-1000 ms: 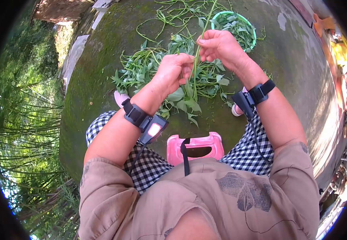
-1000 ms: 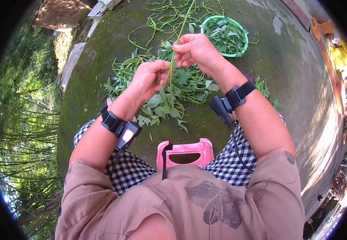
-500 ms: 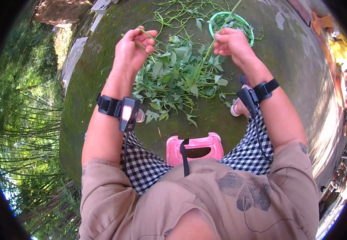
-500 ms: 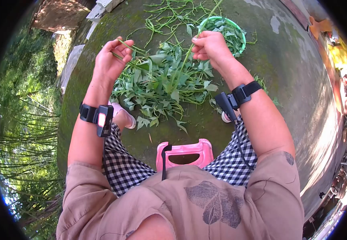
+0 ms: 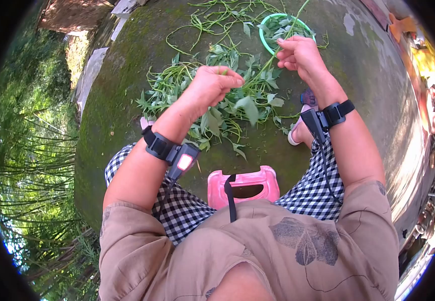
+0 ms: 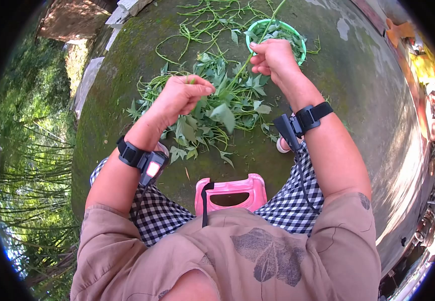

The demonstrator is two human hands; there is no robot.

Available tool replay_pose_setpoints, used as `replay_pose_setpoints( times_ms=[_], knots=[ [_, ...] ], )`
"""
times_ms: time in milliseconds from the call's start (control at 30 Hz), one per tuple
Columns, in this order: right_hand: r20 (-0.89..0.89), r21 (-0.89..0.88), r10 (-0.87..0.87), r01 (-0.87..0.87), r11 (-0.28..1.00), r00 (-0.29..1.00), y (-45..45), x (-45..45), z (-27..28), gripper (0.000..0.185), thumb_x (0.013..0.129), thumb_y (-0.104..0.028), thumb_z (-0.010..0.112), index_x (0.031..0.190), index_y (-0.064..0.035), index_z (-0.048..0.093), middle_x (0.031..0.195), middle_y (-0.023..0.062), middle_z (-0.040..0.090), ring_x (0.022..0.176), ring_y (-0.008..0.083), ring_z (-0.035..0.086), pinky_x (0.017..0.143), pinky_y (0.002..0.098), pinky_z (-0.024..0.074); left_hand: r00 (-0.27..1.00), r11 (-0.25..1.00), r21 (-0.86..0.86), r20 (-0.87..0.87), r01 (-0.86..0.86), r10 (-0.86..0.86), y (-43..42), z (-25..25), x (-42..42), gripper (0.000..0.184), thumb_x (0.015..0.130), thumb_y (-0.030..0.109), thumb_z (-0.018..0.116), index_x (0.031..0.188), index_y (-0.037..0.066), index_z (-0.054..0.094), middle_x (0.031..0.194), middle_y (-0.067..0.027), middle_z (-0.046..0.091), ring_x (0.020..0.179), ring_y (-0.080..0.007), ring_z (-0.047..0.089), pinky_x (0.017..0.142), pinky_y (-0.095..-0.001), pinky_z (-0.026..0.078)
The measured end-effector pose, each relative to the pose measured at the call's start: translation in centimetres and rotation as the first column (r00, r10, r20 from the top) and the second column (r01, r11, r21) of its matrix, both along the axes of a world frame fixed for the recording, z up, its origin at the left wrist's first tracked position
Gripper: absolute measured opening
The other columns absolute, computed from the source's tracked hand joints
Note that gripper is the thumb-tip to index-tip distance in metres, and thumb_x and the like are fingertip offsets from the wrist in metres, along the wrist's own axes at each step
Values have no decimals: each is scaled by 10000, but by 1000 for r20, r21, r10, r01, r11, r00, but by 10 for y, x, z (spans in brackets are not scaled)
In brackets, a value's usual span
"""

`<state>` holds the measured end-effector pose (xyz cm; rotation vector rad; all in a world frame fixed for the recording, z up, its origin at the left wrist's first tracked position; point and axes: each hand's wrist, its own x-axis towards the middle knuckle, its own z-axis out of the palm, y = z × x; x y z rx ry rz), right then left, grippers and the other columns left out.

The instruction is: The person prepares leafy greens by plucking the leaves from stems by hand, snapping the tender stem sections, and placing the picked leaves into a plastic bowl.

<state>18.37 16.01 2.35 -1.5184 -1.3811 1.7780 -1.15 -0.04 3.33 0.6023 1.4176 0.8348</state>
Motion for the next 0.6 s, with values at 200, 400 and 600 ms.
replay_pose_setpoints(
  times_ms=[200,400,600],
  knots=[
    [-4,0,22,-22,1000,1000,-4,-6,3,193,856,-160,686,860,6,588,682,110,634,475,171,616,357,224,419,961,989,151,-273,-7,48,1,-30,15,113,771,121,740,842,43,702,640,48,569,535,-43,445,491,-224,347],
    [5,-59,43,-42,997,999,-9,-9,6,216,868,-221,693,890,-37,582,705,92,644,525,167,633,416,226,435,880,951,285,-473,117,34,3,-42,23,155,755,128,755,818,8,681,685,20,605,628,-59,479,575,-251,401],
    [-96,-158,13,-28,987,995,-11,-14,8,250,868,-188,688,894,25,559,722,135,639,513,198,642,380,244,444,854,945,309,-517,111,68,5,-48,26,126,774,106,716,812,-4,666,668,21,577,622,-56,478,544,-248,396]
  ],
)
